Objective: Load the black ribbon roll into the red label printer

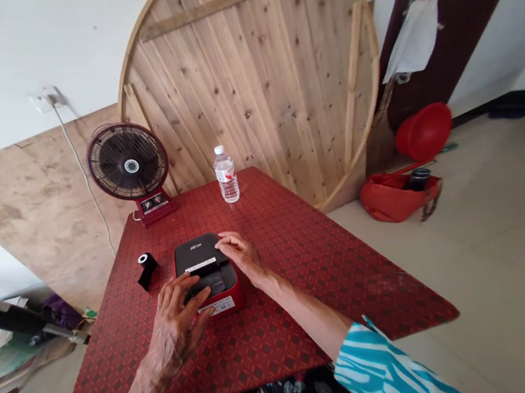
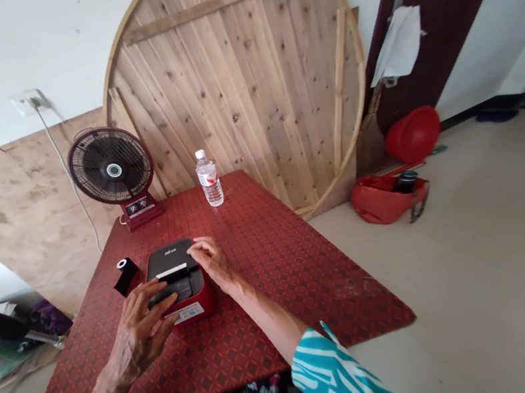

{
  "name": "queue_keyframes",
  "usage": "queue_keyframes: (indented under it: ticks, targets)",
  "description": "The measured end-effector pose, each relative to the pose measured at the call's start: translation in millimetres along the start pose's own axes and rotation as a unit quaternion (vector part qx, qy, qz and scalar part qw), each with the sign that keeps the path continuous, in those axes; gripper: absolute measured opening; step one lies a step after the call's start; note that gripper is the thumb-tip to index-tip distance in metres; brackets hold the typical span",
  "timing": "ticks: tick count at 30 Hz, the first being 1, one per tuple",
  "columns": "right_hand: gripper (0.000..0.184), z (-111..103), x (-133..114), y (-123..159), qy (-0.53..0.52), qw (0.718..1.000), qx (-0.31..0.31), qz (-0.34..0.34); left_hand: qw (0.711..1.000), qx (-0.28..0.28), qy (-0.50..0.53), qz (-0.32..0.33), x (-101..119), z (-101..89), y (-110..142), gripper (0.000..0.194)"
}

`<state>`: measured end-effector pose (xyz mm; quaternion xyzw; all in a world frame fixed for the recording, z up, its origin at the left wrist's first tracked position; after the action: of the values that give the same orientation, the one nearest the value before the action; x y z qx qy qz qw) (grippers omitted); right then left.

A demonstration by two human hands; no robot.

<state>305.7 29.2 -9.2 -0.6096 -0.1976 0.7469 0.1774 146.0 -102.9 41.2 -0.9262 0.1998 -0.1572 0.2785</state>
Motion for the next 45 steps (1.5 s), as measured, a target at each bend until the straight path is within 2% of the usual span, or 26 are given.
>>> queue_keyframes:
  ticks: [2,7,10,15,19,21,22,24,26,28,31,34,39,45]
  targets:
    - [0.021,-2,3,12,-0.031,0.999,0.02,0.026,1.0,-0.001,0.024,-0.011,-5,-1.1,-1,0.028]
    - [0.032,3,11,16,-0.093,0.993,0.034,0.068,0.993,0.002,0.05,-0.105,-35,-2.5,-3,0.043]
    - [0.033,3,13,16,-0.104,0.991,0.031,0.079,0.994,-0.002,0.026,-0.103,-45,1.7,-1,0.04]
    - [0.033,1,11,18,-0.076,0.995,0.018,0.062,0.995,0.01,0.023,-0.093,-46,7.1,3,0.04]
    - [0.03,0,15,23,-0.047,0.998,0.015,0.033,0.982,-0.01,0.102,-0.157,-50,8.8,4,0.04]
    - [0.032,0,22,28,-0.051,0.998,0.024,0.029,0.957,-0.012,0.184,-0.223,-54,9.9,6,0.039]
    - [0.034,0,26,31,-0.059,0.997,0.029,0.033,0.936,-0.006,0.232,-0.266,-57,11.1,7,0.039]
    - [0.037,0,34,36,-0.076,0.995,0.037,0.05,0.875,0.006,0.328,-0.357,-65,16.4,9,0.04]
    - [0.038,-1,39,39,-0.078,0.994,0.039,0.06,0.807,-0.001,0.41,-0.425,-71,24.8,10,0.05]
    - [0.037,-2,41,40,-0.066,0.995,0.041,0.061,0.755,-0.022,0.471,-0.455,-74,31.9,7,0.059]
    - [0.035,-3,43,40,-0.055,0.995,0.045,0.068,0.706,-0.055,0.529,-0.468,-76,36.3,0,0.067]
    - [0.035,-3,44,41,-0.061,0.994,0.048,0.075,0.678,-0.091,0.558,-0.469,-74,36.8,-4,0.069]
    - [0.034,-1,41,42,-0.077,0.992,0.058,0.081,0.664,-0.117,0.584,-0.452,-72,37.3,-4,0.065]
    - [0.034,-1,42,43,-0.082,0.991,0.067,0.08,0.658,-0.095,0.594,-0.452,-74,43.4,-3,0.063]
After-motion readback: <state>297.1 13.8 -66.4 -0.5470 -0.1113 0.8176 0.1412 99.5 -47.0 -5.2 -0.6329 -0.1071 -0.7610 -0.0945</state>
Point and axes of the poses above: each hand's wrist, its own y-axis away from the middle knuckle, its own z-axis out of the palm, x = y × z, the point moved 5 cm from there along -y, towards the middle knuckle, and after that the axes turned 15 degrees about -z, right-handed, at the moved point
